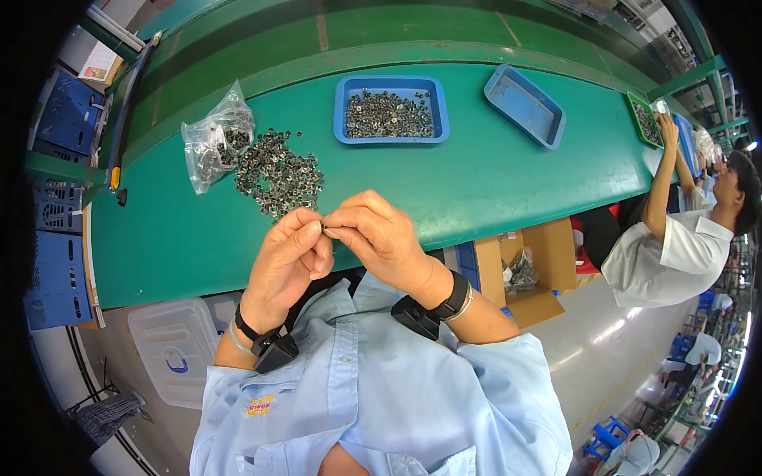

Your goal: The person picks up small metal components from the table, inspects them by hand, and places them into a blue tray. Then, the person picks up a green tray of components, inspects several more, and sets the tray back down.

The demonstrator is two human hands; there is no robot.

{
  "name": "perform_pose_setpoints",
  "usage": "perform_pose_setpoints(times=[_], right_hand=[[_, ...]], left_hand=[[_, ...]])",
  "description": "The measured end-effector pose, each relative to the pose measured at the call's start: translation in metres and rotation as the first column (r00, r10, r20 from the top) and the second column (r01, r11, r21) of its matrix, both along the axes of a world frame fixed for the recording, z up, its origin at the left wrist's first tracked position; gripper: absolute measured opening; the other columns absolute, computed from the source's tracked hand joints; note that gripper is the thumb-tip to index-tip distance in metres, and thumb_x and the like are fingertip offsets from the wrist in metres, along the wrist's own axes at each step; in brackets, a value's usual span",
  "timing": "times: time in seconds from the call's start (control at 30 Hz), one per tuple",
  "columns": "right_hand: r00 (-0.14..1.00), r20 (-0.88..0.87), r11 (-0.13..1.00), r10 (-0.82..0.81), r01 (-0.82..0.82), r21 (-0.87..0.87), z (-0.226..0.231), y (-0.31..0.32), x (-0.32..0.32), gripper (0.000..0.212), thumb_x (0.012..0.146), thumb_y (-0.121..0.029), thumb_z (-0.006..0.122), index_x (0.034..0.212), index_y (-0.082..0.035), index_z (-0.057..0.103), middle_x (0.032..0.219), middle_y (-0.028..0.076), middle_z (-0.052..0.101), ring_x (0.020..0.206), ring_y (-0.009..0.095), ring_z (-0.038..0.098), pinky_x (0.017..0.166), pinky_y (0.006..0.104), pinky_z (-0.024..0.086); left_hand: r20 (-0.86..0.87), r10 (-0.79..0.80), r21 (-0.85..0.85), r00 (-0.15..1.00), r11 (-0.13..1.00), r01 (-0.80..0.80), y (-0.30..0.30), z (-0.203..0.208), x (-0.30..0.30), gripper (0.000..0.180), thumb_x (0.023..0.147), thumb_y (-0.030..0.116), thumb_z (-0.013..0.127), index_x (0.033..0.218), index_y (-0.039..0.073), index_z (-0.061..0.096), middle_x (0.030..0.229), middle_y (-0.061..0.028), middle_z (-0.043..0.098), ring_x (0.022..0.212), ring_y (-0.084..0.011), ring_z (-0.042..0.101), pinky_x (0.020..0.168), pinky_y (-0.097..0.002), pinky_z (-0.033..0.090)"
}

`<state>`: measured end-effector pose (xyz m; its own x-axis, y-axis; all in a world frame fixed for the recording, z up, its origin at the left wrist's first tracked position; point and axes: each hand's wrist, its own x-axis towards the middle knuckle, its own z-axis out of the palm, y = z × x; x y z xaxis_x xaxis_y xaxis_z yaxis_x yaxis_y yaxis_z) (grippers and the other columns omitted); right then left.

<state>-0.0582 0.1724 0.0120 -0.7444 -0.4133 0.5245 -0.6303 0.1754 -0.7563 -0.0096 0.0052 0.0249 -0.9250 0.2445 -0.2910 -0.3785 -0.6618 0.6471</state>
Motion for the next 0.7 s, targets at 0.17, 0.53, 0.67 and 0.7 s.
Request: perform_pose_setpoints(times=[0.17, 0.53, 0.67, 0.7], right_hand=[[1.000, -0.019, 1.000, 0.015, -0.015, -0.021, -0.001, 0.001, 0.002, 0.018, 0.074, -0.004, 0.073, 0.090, -0.008, 0.064, 0.089, 0.004, 0.061, 0.081, 0.020, 0.059, 0.068, 0.0300, 0.048], [0.993, -0.116, 0.996, 0.009, 0.002, 0.092, 0.002, 0.004, -0.005, 0.020, 0.075, -0.003, 0.072, 0.092, -0.007, 0.063, 0.087, 0.004, 0.062, 0.082, 0.020, 0.060, 0.068, 0.0303, 0.049], [0.987, -0.155, 0.997, 0.031, -0.020, 0.073, 0.005, 0.003, -0.007, 0.021, 0.075, -0.003, 0.072, 0.092, -0.007, 0.062, 0.087, 0.005, 0.063, 0.082, 0.020, 0.060, 0.067, 0.0303, 0.049], [0.994, -0.108, 0.999, 0.030, -0.027, 0.028, 0.006, 0.003, -0.006, 0.021, 0.075, -0.002, 0.072, 0.092, -0.007, 0.062, 0.087, 0.005, 0.063, 0.082, 0.020, 0.060, 0.067, 0.0302, 0.049]], left_hand=[[-0.053, -0.025, 0.142, 0.998, 0.989, 0.033, 0.002, -0.010, 0.000, 0.015, 0.093, 0.019, 0.059, 0.093, 0.005, 0.054, 0.068, -0.0052, 0.058, 0.053, -0.0107, 0.050, 0.047, -0.0228, 0.037], [-0.040, 0.027, -0.233, 0.999, 0.972, -0.036, 0.002, 0.005, -0.002, 0.016, 0.094, 0.020, 0.057, 0.090, 0.005, 0.054, 0.069, -0.0049, 0.059, 0.054, -0.0101, 0.053, 0.048, -0.0223, 0.040], [-0.062, 0.060, -0.198, 0.996, 0.978, -0.071, 0.003, 0.010, -0.001, 0.016, 0.096, 0.020, 0.055, 0.091, 0.005, 0.053, 0.068, -0.0049, 0.058, 0.053, -0.0108, 0.052, 0.048, -0.0227, 0.040], [-0.062, 0.051, -0.112, 0.997, 0.992, -0.057, 0.004, 0.009, -0.001, 0.016, 0.096, 0.020, 0.054, 0.092, 0.005, 0.052, 0.067, -0.0050, 0.057, 0.053, -0.0111, 0.051, 0.048, -0.0231, 0.039]])
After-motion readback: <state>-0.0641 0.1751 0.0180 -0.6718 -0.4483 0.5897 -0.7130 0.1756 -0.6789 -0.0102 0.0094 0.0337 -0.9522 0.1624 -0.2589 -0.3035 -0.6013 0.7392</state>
